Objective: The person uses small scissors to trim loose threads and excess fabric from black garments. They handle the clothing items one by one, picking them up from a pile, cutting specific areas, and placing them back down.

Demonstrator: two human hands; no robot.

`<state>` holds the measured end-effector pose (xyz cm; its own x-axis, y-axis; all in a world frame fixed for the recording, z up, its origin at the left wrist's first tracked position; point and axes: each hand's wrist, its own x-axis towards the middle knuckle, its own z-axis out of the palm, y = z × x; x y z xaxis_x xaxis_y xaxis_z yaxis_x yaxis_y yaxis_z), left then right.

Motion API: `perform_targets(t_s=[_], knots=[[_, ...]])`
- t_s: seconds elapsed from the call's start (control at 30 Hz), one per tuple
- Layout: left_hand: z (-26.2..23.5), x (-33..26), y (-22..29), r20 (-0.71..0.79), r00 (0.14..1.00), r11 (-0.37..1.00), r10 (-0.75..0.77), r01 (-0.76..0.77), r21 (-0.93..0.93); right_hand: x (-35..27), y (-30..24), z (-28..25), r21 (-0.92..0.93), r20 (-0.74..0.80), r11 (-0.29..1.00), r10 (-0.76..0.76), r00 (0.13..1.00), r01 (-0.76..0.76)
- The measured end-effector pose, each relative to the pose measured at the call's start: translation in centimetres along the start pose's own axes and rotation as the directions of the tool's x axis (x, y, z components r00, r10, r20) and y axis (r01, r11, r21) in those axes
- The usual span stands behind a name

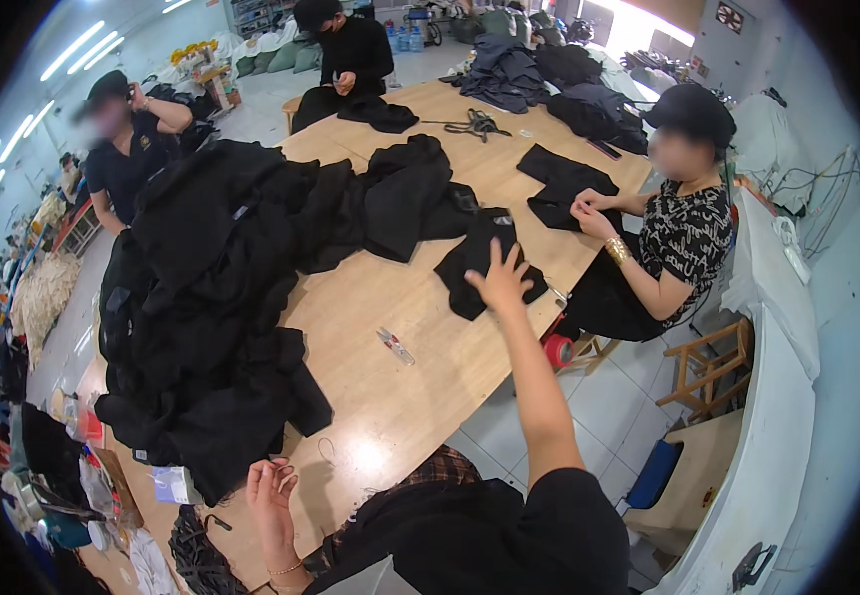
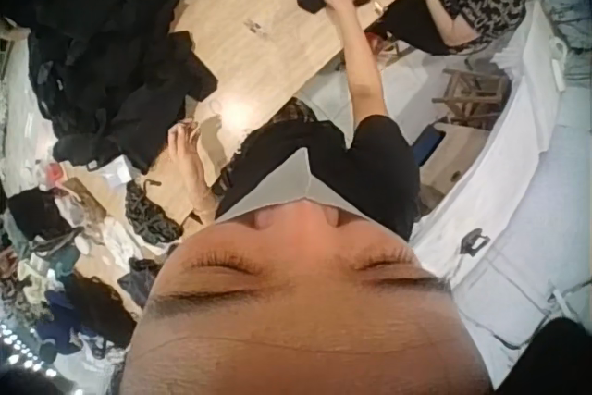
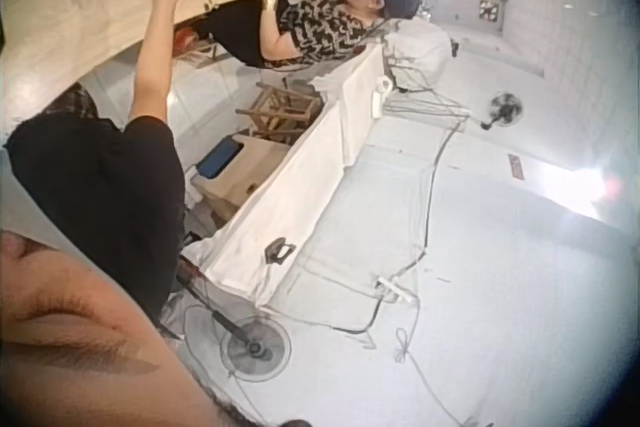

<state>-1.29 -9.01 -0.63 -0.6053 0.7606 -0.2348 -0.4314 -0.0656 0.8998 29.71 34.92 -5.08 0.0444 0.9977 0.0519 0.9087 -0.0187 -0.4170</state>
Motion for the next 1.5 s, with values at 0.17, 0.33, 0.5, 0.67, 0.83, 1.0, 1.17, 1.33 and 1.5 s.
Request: perform_targets(t_s=[0.17, 0.33, 0.5, 0.67, 0.83, 1.0, 1.17, 1.33, 1.5], knots=[[-0.3, -0.6, -1.0, 0.036, 0.996, 0.988, -0.084, 0.079, 0.133, -4.4, -0.8, 5.8, -0.180, 0.002, 0.984, -0.013, 1.000, 0.013], [0.4, -0.8, -1.8, 0.046, 0.993, 0.985, -0.105, 0.097, 0.140, 1.6, 1.8, 8.8, -0.263, -0.171, 0.964, -0.011, 0.985, -0.035], [1.4, -1.1, -2.3, 0.098, 0.990, 0.978, -0.104, 0.084, 0.189, 9.2, 3.0, 5.4, -0.190, -0.143, 0.973, 0.105, 0.984, -0.132], [0.4, -1.0, -3.3, 0.056, 0.993, 0.970, -0.104, 0.089, 0.225, 4.1, 1.2, 8.2, -0.226, -0.425, 0.974, -0.114, 0.898, 0.017], [-0.8, -0.5, -2.4, 0.077, 0.992, 0.938, -0.095, 0.063, 0.342, -3.0, 0.1, 11.7, -0.160, -0.330, 0.983, -0.137, 0.934, 0.087], [-1.3, -0.1, -2.1, 0.037, 0.998, 0.939, -0.042, 0.027, 0.342, 0.8, -0.5, 10.3, -0.113, -0.228, 0.992, -0.087, 0.970, 0.062], [-1.0, 0.1, -3.1, 0.031, 1.000, 0.944, -0.006, -0.004, 0.330, 8.3, 3.1, 8.7, 0.006, -0.238, 0.999, 0.036, 0.971, -0.035], [-4.0, 0.3, -4.6, -0.050, 0.984, 0.821, 0.173, -0.116, 0.559, 4.4, 1.2, 12.0, -0.041, -0.107, 0.988, -0.153, 0.982, 0.149], [-4.0, 2.8, -1.4, 0.014, 0.934, 0.596, 0.357, -0.239, 0.766, -6.8, -2.6, 14.3, 0.273, -0.075, 0.899, -0.335, 0.939, 0.343]])
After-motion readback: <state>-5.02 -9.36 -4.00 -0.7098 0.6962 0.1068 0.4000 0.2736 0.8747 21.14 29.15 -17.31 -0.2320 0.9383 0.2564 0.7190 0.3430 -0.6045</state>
